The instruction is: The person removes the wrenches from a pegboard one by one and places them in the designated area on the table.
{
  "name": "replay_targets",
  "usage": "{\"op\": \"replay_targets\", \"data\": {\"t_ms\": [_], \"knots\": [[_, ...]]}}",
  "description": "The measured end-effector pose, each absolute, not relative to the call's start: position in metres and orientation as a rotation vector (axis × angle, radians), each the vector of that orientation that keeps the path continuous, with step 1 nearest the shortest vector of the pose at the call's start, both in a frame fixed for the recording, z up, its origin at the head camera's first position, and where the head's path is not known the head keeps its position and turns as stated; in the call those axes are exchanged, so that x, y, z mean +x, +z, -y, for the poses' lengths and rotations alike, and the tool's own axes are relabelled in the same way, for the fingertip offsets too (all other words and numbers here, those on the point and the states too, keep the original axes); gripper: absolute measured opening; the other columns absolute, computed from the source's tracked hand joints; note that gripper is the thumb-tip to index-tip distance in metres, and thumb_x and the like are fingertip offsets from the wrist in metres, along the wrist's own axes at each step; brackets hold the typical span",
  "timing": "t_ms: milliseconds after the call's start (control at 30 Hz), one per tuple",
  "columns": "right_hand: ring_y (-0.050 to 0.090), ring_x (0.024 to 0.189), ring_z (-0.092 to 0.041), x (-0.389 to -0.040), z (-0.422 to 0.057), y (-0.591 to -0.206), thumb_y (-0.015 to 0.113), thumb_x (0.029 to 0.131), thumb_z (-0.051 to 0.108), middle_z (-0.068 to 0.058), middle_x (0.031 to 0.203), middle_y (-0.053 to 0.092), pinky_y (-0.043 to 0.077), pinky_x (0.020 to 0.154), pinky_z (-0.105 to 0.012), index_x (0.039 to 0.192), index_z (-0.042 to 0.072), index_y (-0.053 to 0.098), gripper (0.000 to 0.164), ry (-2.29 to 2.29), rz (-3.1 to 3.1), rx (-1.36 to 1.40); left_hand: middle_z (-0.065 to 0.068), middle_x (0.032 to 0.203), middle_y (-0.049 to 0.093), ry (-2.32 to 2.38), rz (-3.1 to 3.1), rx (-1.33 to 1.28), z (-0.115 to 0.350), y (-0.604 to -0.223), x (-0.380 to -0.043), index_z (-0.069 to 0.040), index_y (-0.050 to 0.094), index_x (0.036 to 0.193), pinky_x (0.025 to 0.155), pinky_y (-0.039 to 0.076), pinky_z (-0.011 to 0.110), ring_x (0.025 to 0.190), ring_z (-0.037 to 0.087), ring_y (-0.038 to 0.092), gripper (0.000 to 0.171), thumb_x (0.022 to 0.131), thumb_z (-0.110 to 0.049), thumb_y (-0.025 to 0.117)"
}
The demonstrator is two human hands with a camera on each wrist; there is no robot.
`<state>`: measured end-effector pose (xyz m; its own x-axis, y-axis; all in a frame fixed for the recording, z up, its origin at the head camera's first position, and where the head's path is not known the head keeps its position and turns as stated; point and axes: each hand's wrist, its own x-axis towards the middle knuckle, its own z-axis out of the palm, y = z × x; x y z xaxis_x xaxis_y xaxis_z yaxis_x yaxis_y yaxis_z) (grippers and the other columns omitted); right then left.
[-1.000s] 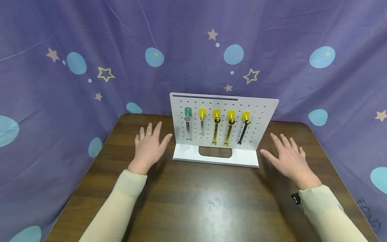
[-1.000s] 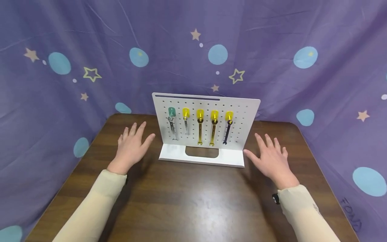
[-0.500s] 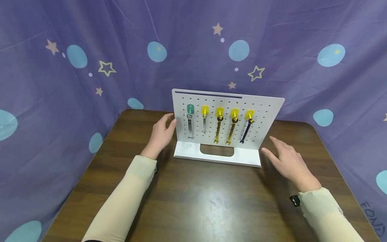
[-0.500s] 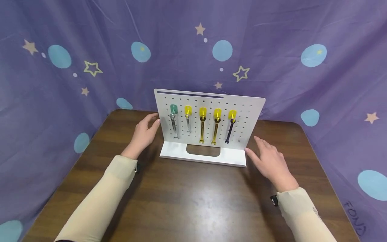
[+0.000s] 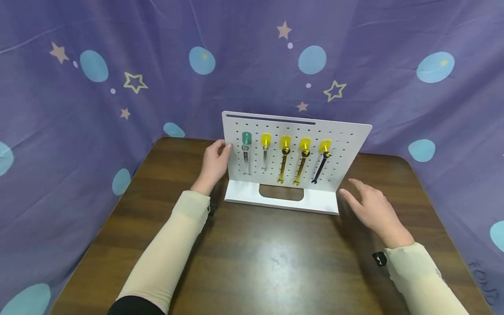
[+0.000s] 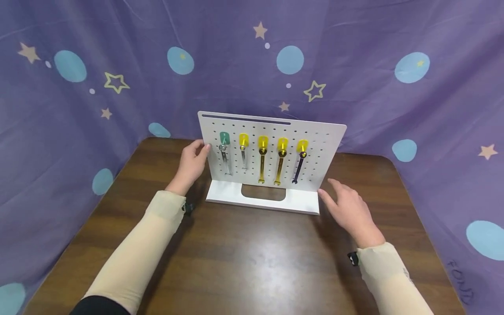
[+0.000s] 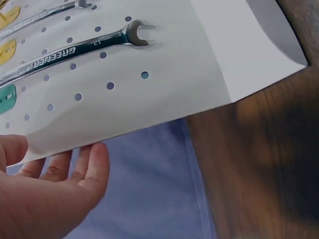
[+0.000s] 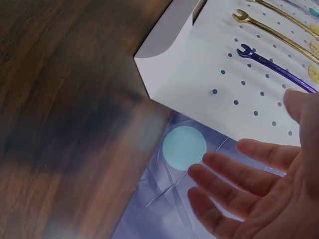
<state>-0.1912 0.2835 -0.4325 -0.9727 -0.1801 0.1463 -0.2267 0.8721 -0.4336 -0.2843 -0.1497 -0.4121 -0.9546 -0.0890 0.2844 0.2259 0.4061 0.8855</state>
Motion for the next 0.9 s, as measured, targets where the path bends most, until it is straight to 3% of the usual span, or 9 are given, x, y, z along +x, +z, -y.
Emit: {"op": "replay_targets", "data": {"t_ms": [167, 300, 467, 667, 900], "knots": [[0.068, 0.099, -0.040, -0.195, -0.275, -0.437, 0.058, 0.106, 0.034, -0.022, 0.117, 0.069, 0.052, 0.085, -0.059, 0.133, -0.003, 0.060, 0.046, 0.895, 2.807, 0.373, 0.021, 0.096, 0.066, -1.587, 2.359, -0.050, 0.151, -0.413, -0.285, 0.008, 0.067, 0.111, 0.070, 0.047, 0.031, 0.082, 0.023, 0.057, 0.025, 0.106, -0.014, 0.056], [0.070, 0.090, -0.032, -0.200, -0.267, -0.438, 0.061, 0.105, 0.027, -0.016, 0.106, 0.072, 0.056, 0.078, -0.053, 0.127, -0.004, 0.064, 0.038, 0.987, 2.716, 0.408, 0.020, 0.090, 0.064, -1.593, 2.359, -0.016, 0.150, -0.412, -0.285, 0.008, 0.068, 0.109, 0.063, 0.044, 0.027, 0.075, 0.020, 0.052, 0.024, 0.106, -0.013, 0.056], [0.069, 0.088, -0.025, -0.209, -0.253, -0.435, 0.066, 0.102, 0.021, -0.012, 0.106, 0.072, 0.057, 0.074, -0.044, 0.124, -0.001, 0.068, 0.031, 1.028, 2.650, 0.412, 0.020, 0.094, 0.064, -1.603, 2.365, -0.012, 0.149, -0.412, -0.287, 0.007, 0.067, 0.110, 0.063, 0.044, 0.027, 0.076, 0.020, 0.052, 0.026, 0.107, -0.015, 0.055], [0.067, 0.097, -0.023, -0.220, -0.236, -0.434, 0.066, 0.102, 0.021, -0.010, 0.113, 0.072, 0.052, 0.077, -0.029, 0.125, 0.003, 0.070, 0.030, 1.173, 2.579, 0.354, 0.020, 0.095, 0.065, -1.598, 2.359, -0.028, 0.148, -0.410, -0.286, 0.008, 0.067, 0.109, 0.065, 0.044, 0.028, 0.079, 0.021, 0.053, 0.025, 0.107, -0.014, 0.055], [0.065, 0.100, -0.025, -0.233, -0.226, -0.435, 0.065, 0.103, 0.021, -0.012, 0.115, 0.071, 0.052, 0.079, -0.027, 0.126, 0.001, 0.068, 0.030, 1.306, 2.521, 0.346, 0.022, 0.097, 0.066, -1.579, 2.374, -0.027, 0.149, -0.411, -0.286, 0.007, 0.067, 0.108, 0.067, 0.044, 0.029, 0.081, 0.023, 0.054, 0.025, 0.107, -0.015, 0.055]]}}
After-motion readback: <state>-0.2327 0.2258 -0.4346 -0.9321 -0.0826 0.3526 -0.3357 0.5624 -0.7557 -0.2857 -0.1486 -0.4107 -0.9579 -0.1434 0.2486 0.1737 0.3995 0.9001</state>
